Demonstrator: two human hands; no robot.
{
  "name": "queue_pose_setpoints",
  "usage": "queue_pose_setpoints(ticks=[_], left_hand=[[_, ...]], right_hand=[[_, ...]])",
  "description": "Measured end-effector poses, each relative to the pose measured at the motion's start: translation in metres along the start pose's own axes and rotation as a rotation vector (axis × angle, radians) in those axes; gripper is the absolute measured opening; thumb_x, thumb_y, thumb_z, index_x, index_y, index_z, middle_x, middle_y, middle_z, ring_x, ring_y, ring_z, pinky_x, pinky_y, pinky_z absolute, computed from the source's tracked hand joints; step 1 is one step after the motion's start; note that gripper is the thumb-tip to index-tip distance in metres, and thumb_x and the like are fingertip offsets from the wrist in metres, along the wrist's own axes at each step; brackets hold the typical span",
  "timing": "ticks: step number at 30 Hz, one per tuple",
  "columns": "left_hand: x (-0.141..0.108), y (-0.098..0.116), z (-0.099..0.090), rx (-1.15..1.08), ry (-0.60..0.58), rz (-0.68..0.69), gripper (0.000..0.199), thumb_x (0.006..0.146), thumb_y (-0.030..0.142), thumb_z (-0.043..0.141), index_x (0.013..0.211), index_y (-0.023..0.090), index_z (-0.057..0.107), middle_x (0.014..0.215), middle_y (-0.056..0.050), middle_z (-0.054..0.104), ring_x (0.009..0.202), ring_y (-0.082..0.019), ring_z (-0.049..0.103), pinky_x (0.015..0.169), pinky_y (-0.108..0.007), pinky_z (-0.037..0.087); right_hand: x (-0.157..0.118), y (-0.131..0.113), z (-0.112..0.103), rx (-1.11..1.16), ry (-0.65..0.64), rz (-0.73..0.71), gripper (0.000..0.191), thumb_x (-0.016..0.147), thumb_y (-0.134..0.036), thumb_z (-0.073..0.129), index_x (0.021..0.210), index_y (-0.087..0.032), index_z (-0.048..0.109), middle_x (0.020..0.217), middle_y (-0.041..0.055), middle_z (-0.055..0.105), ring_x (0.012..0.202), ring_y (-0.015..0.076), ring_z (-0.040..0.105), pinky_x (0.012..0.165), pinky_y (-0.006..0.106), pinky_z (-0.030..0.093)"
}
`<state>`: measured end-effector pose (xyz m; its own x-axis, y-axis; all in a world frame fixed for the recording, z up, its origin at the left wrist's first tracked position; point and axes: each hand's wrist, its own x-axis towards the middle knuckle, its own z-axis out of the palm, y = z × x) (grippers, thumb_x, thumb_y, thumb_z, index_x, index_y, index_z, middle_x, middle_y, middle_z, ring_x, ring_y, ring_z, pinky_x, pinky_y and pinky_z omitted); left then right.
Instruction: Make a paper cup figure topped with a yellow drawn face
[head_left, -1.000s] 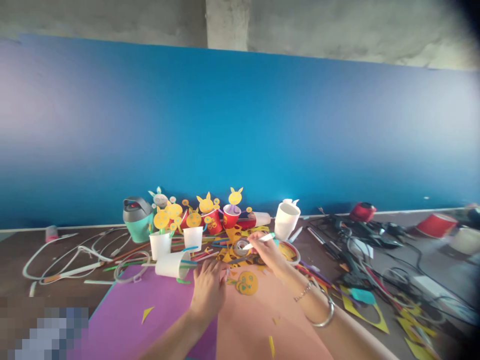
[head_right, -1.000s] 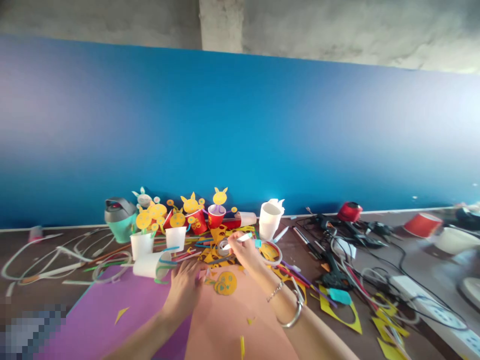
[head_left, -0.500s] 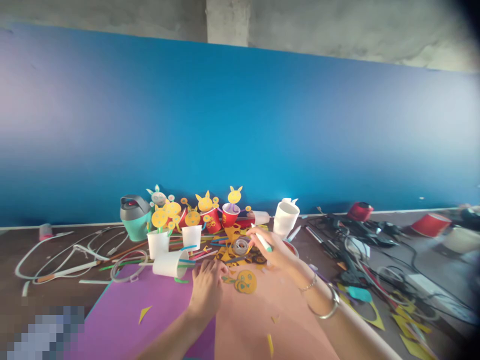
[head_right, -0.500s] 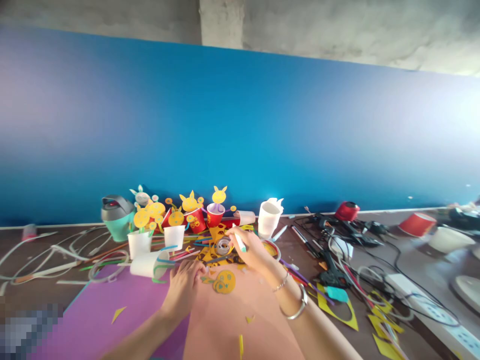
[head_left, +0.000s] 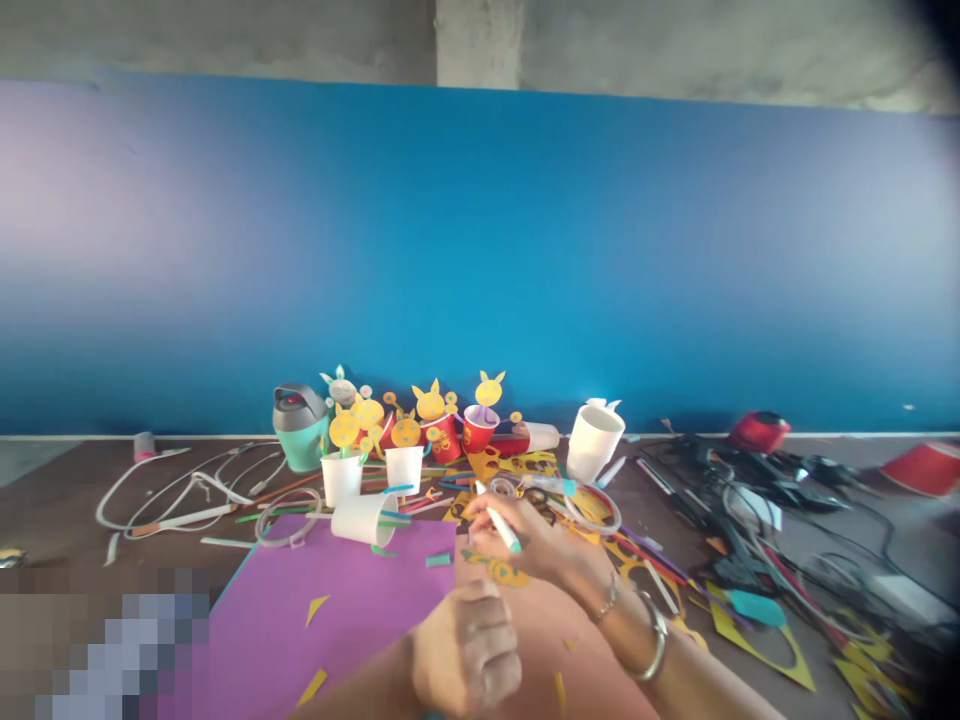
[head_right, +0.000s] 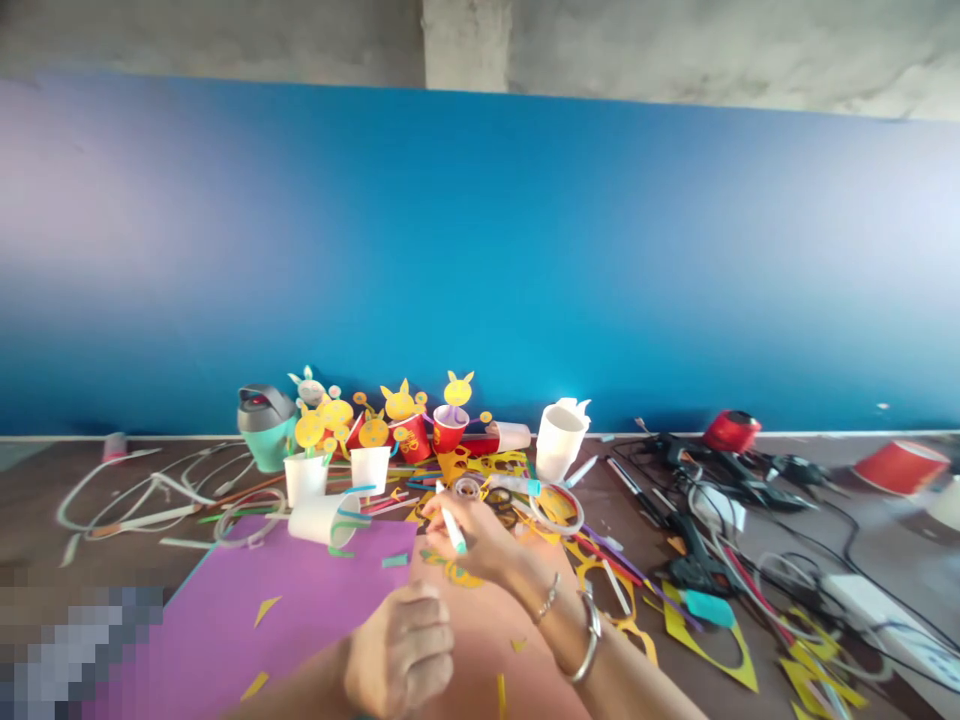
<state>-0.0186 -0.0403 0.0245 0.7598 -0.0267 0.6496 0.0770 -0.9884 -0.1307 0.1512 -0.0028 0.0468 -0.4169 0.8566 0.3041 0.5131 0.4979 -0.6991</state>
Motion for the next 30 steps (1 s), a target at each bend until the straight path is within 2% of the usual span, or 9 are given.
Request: queue_pose_setpoints(ticks=[3, 7, 12, 14, 15, 17, 19, 24, 30], left_hand=[[0.0, 0.002, -0.004, -0.055, 0.139, -0.031, 0.031, 0.092, 0.013, 0.036, 0.064, 0.021, 0.047, 0.055, 0.002, 0.053, 0.053, -0.013, 0.046, 0.056, -0.029, 0.035], [-0.008, -0.003, -0.006, -0.135, 0.254, -0.2, 0.018, 0.086, 0.009, 0.041, 0.081, 0.021, 0.053, 0.071, 0.0, 0.062, 0.067, -0.016, 0.055, 0.067, -0.032, 0.042], [-0.017, -0.019, 0.009, 0.002, 0.435, -0.81, 0.034, 0.085, 0.005, 0.042, 0.114, 0.021, 0.051, 0.112, -0.011, 0.06, 0.109, -0.024, 0.053, 0.093, -0.043, 0.042], [-0.02, -0.028, 0.018, 0.03, 0.359, -0.945, 0.042, 0.085, 0.006, 0.044, 0.124, 0.022, 0.046, 0.12, -0.011, 0.058, 0.115, -0.026, 0.05, 0.096, -0.047, 0.041], [-0.022, -0.032, 0.022, 0.04, 0.264, -0.987, 0.043, 0.083, 0.004, 0.043, 0.122, 0.023, 0.049, 0.118, -0.009, 0.06, 0.113, -0.026, 0.051, 0.094, -0.047, 0.042], [-0.027, -0.037, 0.028, 0.067, 0.121, -1.024, 0.049, 0.079, 0.0, 0.04, 0.122, 0.021, 0.051, 0.118, -0.01, 0.062, 0.113, -0.028, 0.052, 0.093, -0.048, 0.042], [-0.031, -0.039, 0.033, 0.074, 0.049, -1.001, 0.058, 0.075, -0.003, 0.039, 0.127, 0.02, 0.049, 0.124, -0.01, 0.06, 0.12, -0.028, 0.049, 0.098, -0.049, 0.039], [-0.035, -0.037, 0.036, 0.085, 0.083, -0.997, 0.056, 0.077, -0.001, 0.038, 0.129, 0.018, 0.047, 0.125, -0.012, 0.061, 0.121, -0.026, 0.051, 0.099, -0.047, 0.04], [-0.035, -0.04, 0.037, 0.072, 0.054, -1.055, 0.053, 0.076, 0.0, 0.041, 0.125, 0.018, 0.05, 0.124, -0.011, 0.063, 0.121, -0.026, 0.052, 0.099, -0.046, 0.04]], right_hand=[[0.005, -0.007, 0.026, -0.053, -0.062, -0.102, 0.037, 0.079, -0.017, 0.061, 0.115, -0.022, 0.055, 0.092, 0.0028, 0.068, 0.09, 0.0188, 0.062, 0.081, 0.031, 0.048], [0.013, -0.009, 0.043, -0.164, -0.069, -0.091, 0.023, 0.082, -0.017, 0.057, 0.105, -0.02, 0.057, 0.086, 0.0042, 0.066, 0.081, 0.0203, 0.059, 0.078, 0.035, 0.045], [0.011, 0.0, 0.019, -0.026, 0.068, -0.029, 0.035, 0.077, -0.009, 0.051, 0.11, -0.02, 0.046, 0.077, -0.0005, 0.062, 0.067, 0.0161, 0.058, 0.064, 0.029, 0.044], [0.006, 0.005, 0.009, -0.023, 0.082, -0.014, 0.039, 0.074, -0.01, 0.054, 0.111, -0.02, 0.045, 0.075, -0.0013, 0.06, 0.066, 0.0161, 0.056, 0.061, 0.028, 0.043], [0.003, 0.007, 0.006, -0.061, 0.08, -0.008, 0.038, 0.073, -0.011, 0.056, 0.109, -0.02, 0.047, 0.076, -0.0006, 0.06, 0.068, 0.0171, 0.057, 0.063, 0.029, 0.043], [-0.001, 0.013, 0.006, -0.163, 0.085, -0.004, 0.037, 0.071, -0.011, 0.059, 0.106, -0.02, 0.05, 0.082, 0.0025, 0.061, 0.077, 0.0202, 0.058, 0.07, 0.032, 0.043], [-0.001, 0.017, 0.01, -0.252, 0.097, -0.018, 0.037, 0.071, -0.012, 0.06, 0.106, -0.021, 0.05, 0.093, 0.0058, 0.063, 0.09, 0.023, 0.057, 0.079, 0.035, 0.042], [0.009, 0.024, 0.025, -0.408, 0.073, -0.017, 0.029, 0.079, -0.024, 0.062, 0.106, -0.02, 0.053, 0.091, 0.007, 0.064, 0.093, 0.0244, 0.055, 0.087, 0.039, 0.038], [0.011, 0.028, 0.032, -0.411, 0.083, -0.032, 0.026, 0.08, -0.022, 0.06, 0.105, -0.019, 0.053, 0.089, 0.0063, 0.065, 0.091, 0.0236, 0.055, 0.089, 0.038, 0.036]])
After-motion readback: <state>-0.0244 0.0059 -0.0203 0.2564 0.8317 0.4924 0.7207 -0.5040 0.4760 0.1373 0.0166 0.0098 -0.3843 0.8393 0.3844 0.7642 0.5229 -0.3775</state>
